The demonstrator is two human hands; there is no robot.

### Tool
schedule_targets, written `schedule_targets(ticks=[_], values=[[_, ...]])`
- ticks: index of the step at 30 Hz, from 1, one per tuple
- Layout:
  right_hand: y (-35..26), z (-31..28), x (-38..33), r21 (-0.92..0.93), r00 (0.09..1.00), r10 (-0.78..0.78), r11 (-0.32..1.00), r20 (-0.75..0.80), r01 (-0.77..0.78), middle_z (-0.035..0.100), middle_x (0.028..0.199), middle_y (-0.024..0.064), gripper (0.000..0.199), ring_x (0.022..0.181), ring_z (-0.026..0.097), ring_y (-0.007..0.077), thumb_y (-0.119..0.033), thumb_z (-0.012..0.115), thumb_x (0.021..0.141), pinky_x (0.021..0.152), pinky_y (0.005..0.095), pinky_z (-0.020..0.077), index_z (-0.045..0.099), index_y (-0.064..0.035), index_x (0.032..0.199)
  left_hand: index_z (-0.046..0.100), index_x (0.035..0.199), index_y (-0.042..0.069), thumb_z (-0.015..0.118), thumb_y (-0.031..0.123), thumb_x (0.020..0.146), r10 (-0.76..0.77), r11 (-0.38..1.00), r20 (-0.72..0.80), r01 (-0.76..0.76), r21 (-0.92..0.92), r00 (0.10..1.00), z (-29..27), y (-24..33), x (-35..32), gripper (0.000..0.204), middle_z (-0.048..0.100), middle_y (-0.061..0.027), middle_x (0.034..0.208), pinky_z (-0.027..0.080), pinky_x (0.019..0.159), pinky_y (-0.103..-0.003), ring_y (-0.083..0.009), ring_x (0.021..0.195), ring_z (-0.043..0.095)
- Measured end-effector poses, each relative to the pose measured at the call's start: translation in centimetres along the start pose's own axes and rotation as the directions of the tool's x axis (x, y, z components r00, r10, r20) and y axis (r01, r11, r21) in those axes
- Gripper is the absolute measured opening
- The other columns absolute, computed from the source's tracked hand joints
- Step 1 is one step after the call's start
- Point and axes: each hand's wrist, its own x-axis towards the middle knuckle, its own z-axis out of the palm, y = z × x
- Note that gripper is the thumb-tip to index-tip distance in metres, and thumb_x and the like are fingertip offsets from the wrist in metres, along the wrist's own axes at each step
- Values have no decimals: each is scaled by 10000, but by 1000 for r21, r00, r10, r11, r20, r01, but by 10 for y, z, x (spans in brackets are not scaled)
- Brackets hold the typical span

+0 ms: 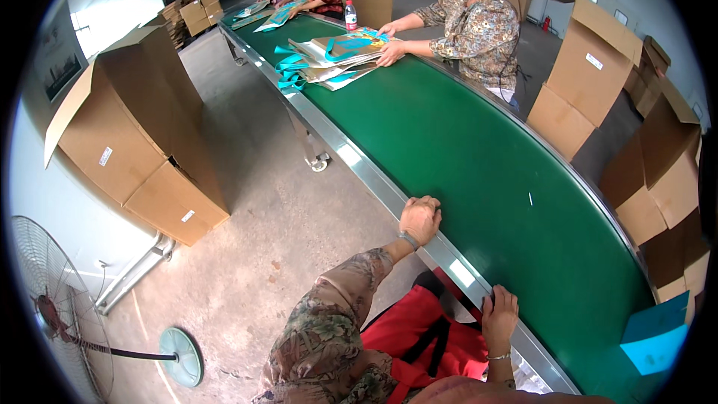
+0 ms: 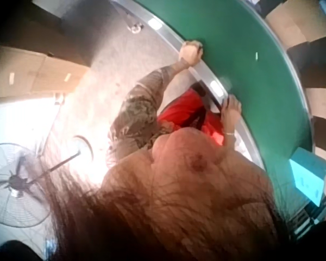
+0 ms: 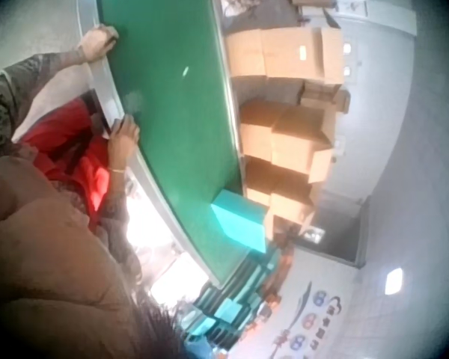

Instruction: The person assembles decorative paper bags on a conveyor belt by folding the top edge over a cardboard reinforcement strip and securing the handles through pre-punched holes.

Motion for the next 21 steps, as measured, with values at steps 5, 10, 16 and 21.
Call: schedule_targets(ticks=[5,10,16,21], values=[[2,0,1,-8,999,-38,999,-7,38,666,1244,111,316,1129,601,337,-209,664,938,959,473,489,644,-38,1203,691,999,71,670,157,870,9,1000,-31,-9,-7,999,2,0,0,156,698,-101,981,466,970,-404,-284,953,679],[4,0,3,-11,1000,-17,1000,12,17,666,1250,115,322,1133,599,341,-214,661,941,970,472,483,643,-32,1206,687,1027,60,692,142,862,-20,1000,-9,20,-7,1000,3,1,2,185,708,-104,1002,470,979,-419,-300,960,682],[6,-3,4,-4,999,1,1000,33,-1,663,1257,124,330,1149,591,347,-214,657,948,992,470,475,641,-30,1222,689,1035,59,678,153,876,-39,999,24,39,10,999,1,5,4,185,708,-115,1011,464,991,-425,-307,966,682],[8,-7,3,-2,999,20,1000,38,-20,662,1261,125,332,1158,588,351,-211,653,953,1006,468,470,641,-33,1233,693,1028,61,676,150,876,-17,1000,14,17,-4,1000,1,10,5,177,709,-113,1007,467,992,-427,-302,976,684]])
